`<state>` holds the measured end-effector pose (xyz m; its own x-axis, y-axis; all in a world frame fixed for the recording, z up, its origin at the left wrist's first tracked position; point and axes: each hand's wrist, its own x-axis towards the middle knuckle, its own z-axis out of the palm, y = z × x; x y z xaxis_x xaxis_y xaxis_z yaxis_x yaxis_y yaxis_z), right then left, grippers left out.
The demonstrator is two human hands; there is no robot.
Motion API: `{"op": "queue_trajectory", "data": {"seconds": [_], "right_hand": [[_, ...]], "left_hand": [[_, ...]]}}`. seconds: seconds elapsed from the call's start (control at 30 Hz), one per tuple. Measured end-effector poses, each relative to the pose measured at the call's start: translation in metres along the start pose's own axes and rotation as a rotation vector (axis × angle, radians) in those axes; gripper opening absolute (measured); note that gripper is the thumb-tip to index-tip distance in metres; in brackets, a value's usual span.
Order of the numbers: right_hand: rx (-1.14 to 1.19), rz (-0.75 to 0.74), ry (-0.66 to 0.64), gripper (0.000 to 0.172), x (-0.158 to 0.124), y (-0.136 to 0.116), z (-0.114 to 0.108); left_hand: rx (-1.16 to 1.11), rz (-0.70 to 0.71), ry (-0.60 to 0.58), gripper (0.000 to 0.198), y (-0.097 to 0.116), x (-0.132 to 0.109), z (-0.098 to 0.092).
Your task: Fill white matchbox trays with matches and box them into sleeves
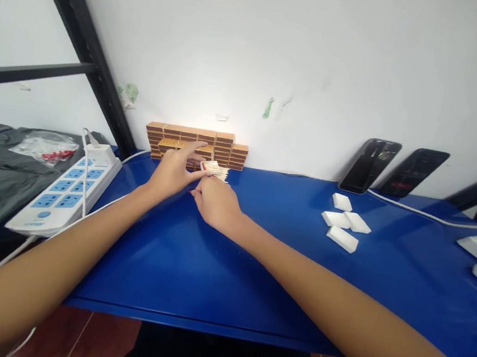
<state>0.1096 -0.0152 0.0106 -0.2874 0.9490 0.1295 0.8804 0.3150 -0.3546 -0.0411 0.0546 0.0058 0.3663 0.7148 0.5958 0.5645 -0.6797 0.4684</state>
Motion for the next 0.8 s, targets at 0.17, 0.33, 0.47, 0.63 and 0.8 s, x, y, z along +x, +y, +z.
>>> {"op": "queue_trajectory", "data": {"seconds": [0.17, 0.33, 0.47, 0.63, 0.8], "right_hand": [[-0.092, 0.031, -0.035, 0.032, 0.007, -0.009, 0.009], [-0.129, 0.07, -0.064, 0.038, 0.008, -0.007, 0.009], [-0.163, -0.03, -0.142, 0.029, 0.011, -0.012, 0.01], [-0.162, -0.187, -0.161, 0.027, -0.008, -0.016, 0.004], [0.012, -0.298, -0.056, 0.019, -0.032, 0.028, -0.026]], "left_hand": [[-0.014, -0.009, 0.022, 0.069, -0.002, 0.001, -0.001], [0.046, 0.005, 0.012, 0.066, 0.001, 0.0, -0.001], [0.053, 0.003, 0.009, 0.066, 0.003, 0.0, -0.001], [0.037, 0.02, -0.012, 0.067, 0.003, 0.0, -0.002], [-0.106, 0.047, -0.112, 0.068, 0.001, -0.002, 0.001]]}}
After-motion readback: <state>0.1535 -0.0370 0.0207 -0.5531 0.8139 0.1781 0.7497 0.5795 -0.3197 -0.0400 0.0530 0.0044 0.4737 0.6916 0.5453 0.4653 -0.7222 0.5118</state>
